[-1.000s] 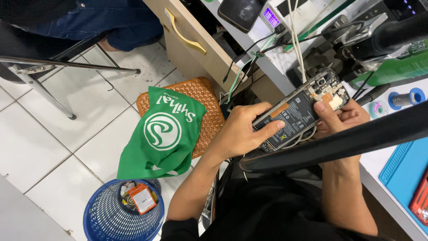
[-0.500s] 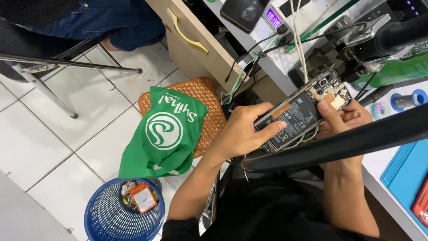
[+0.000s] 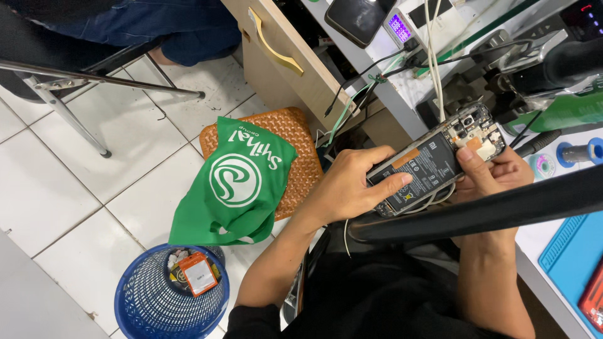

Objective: The person connects wires to the internal components of a disassembled smartphone to test its functionality. They then plug a charging cable into the device, observe the screen, and use a screwdriver to manipulate internal parts.

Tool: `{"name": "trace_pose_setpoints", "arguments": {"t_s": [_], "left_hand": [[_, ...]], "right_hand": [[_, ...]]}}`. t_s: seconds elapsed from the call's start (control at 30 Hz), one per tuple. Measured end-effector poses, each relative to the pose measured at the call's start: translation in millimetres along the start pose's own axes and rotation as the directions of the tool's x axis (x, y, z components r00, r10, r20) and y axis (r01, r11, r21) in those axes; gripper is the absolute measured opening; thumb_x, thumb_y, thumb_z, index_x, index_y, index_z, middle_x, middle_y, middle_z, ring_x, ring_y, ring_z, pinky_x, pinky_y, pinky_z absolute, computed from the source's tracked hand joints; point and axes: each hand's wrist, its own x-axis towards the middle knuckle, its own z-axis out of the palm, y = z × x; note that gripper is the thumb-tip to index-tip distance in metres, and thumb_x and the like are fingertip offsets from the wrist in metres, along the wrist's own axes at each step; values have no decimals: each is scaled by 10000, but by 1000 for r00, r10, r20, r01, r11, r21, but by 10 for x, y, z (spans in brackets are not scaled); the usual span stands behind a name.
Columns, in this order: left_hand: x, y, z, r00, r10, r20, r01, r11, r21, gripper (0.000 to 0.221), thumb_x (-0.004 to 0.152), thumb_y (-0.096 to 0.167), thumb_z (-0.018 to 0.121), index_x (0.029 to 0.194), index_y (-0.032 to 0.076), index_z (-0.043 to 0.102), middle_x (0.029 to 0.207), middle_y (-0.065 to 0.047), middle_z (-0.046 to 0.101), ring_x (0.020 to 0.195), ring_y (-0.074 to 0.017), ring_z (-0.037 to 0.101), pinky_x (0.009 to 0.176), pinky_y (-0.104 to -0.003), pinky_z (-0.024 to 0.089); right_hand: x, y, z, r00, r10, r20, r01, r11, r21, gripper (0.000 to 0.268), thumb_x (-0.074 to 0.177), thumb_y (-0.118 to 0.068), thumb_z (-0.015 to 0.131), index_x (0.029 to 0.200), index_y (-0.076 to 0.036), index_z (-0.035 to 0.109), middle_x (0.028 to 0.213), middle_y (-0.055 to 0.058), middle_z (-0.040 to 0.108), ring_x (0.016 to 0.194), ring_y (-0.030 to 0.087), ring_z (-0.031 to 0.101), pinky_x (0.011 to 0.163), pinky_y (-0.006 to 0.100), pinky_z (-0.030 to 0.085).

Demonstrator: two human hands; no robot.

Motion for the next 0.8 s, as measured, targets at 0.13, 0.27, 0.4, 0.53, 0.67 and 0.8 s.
{"name": "trace_pose_setpoints", "arguments": {"t_s": [0.13, 0.27, 0.4, 0.53, 0.67, 0.8], "left_hand": [[-1, -21, 4, 1000, -1, 2, 1, 1000, -14, 305, 968, 378, 585, 919, 78, 607, 714, -14, 594, 609, -159, 483, 618, -325, 432], [-3, -42, 9, 1000, -11, 3, 11, 1000, -5, 300, 960, 367, 603, 915, 70, 602, 707, -23, 584, 614, -167, 485, 618, -329, 419], [-8, -60, 7, 1000, 6, 0, -6, 1000, -12, 298, 963, 366, 603, 900, 75, 596, 670, -8, 535, 603, -157, 465, 610, -324, 407], [-8, -31, -11, 1000, -21, 12, 21, 1000, -23, 285, 961, 367, 609, 890, 90, 598, 677, 6, 533, 612, -140, 460, 607, -318, 403], [-7, 1, -26, 1000, -2, 4, 2, 999, -54, 271, 988, 341, 603, 1043, 85, 673, 761, 22, 572, 686, -110, 470, 674, -292, 432], [12, 14, -5, 999, -21, -34, 19, 999, -51, 339, 987, 348, 607, 789, 114, 461, 698, 53, 317, 663, -112, 281, 567, -301, 302]], "right_hand": [[78, 96, -126, 999, -42, 0, 42, 999, -16, 240, 865, -57, 861, 894, -71, 623, 797, -67, 650, 676, -69, 587, 652, 121, 551], [17, -14, -28, 997, 17, 76, -20, 999, 47, 313, 891, -82, 790, 1160, 5, 656, 1017, -40, 707, 764, -97, 642, 694, 14, 521], [-19, -37, 12, 997, -3, 73, 3, 1000, 5, 270, 882, -111, 809, 1083, -2, 665, 1014, 20, 728, 855, 46, 709, 811, 106, 611], [-40, -52, 15, 1000, 26, 1, -26, 1000, -4, 157, 945, -124, 782, 997, -66, 646, 755, -154, 555, 622, -214, 504, 545, -42, 361], [-78, -84, 5, 997, 57, 51, -60, 996, 59, 244, 984, -242, 743, 848, -79, 622, 835, 87, 697, 699, 160, 688, 633, 238, 596], [-207, -326, 178, 992, -56, 110, 56, 998, 0, 357, 1040, -228, 639, 1356, -88, 549, 709, -70, 476, 705, 26, 566, 686, 170, 571]]}}
